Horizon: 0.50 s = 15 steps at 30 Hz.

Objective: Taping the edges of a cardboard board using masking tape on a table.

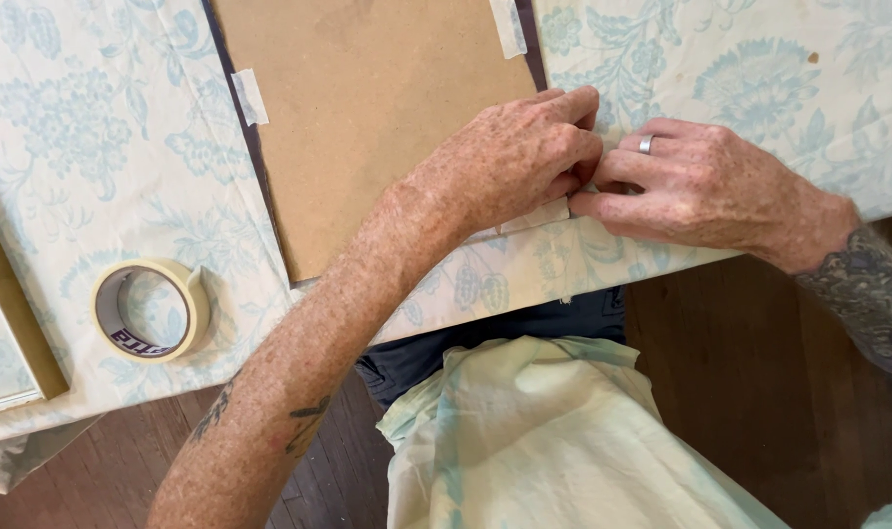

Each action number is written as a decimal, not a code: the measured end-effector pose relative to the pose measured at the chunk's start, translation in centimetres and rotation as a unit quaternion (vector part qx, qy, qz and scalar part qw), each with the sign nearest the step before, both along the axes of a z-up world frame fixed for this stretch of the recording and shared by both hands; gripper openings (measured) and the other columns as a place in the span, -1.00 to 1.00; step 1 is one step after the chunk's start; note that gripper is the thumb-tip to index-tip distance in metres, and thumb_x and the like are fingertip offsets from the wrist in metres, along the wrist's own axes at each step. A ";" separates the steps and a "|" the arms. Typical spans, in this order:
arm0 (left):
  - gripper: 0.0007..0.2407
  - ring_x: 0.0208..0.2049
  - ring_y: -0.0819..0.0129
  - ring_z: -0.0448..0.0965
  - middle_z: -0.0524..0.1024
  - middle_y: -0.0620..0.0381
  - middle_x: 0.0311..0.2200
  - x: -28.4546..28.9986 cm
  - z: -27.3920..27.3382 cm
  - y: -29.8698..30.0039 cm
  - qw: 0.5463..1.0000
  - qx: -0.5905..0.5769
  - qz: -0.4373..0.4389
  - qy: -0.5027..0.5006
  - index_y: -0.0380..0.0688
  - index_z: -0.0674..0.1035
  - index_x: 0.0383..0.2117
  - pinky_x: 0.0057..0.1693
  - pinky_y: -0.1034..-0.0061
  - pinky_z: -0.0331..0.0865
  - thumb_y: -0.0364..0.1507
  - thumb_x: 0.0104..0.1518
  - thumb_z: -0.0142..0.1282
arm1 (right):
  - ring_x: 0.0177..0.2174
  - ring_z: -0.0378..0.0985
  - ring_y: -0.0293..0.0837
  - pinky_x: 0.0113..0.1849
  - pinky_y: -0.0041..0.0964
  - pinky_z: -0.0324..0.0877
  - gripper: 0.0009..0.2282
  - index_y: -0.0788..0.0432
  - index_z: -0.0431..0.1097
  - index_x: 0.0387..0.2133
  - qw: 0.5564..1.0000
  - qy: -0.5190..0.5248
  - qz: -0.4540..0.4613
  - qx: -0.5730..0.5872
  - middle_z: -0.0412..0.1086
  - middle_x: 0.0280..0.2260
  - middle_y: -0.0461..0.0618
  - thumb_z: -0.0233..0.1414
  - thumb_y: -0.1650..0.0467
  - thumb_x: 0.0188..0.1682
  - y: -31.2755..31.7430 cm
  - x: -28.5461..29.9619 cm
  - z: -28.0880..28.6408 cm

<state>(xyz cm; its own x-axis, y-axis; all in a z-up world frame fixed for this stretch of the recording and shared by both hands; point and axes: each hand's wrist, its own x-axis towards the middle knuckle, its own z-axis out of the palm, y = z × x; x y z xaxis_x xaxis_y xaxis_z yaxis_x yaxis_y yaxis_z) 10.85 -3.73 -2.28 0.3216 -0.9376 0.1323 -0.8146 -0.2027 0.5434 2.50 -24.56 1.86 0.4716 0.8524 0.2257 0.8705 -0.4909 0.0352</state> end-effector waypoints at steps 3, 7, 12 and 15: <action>-0.92 -0.35 0.12 0.53 0.34 0.11 -0.30 0.0 -0.7 -0.2 1.000 -0.014 0.000 -0.013 -0.05 0.56 -0.49 -0.37 0.14 0.40 -0.45 0.16 0.12 | -0.39 0.49 -0.04 -0.26 -0.15 0.45 -0.90 0.07 0.44 -0.23 1.000 0.000 -0.015 0.007 0.45 -0.27 -0.08 -0.01 0.51 0.14 0.0 -0.3 -0.3; -0.91 -0.33 0.11 0.52 0.34 0.09 -0.29 0.1 -0.9 -0.1 1.000 -0.022 -0.004 -0.008 -0.06 0.56 -0.50 -0.31 0.16 0.38 -0.44 0.15 0.11 | -0.40 0.51 -0.07 -0.22 -0.15 0.52 -0.93 0.12 0.45 -0.23 1.000 -0.003 -0.021 0.010 0.45 -0.33 -0.08 0.02 0.52 0.13 0.1 -0.7 -0.1; -0.95 -0.36 0.19 0.51 0.33 0.14 -0.30 0.1 -0.9 0.0 0.999 -0.027 -0.010 -0.015 -0.01 0.64 -0.46 -0.33 0.26 0.38 -0.45 0.14 0.17 | -0.45 0.43 -0.07 -0.32 -0.17 0.43 -0.90 0.09 0.52 -0.17 0.998 0.030 -0.021 0.050 0.41 -0.34 -0.13 0.07 0.42 0.12 0.5 -1.6 -0.6; -0.92 -0.34 0.19 0.49 0.30 0.15 -0.30 0.2 -0.2 0.2 1.000 -0.006 0.001 -0.006 0.01 0.62 -0.47 -0.41 0.22 0.35 -0.45 0.18 0.16 | -0.31 0.51 -0.12 -0.11 -0.10 0.44 -0.87 0.11 0.56 -0.15 0.992 0.069 -0.026 0.099 0.45 -0.30 -0.10 0.10 0.44 0.09 0.2 -1.6 -1.7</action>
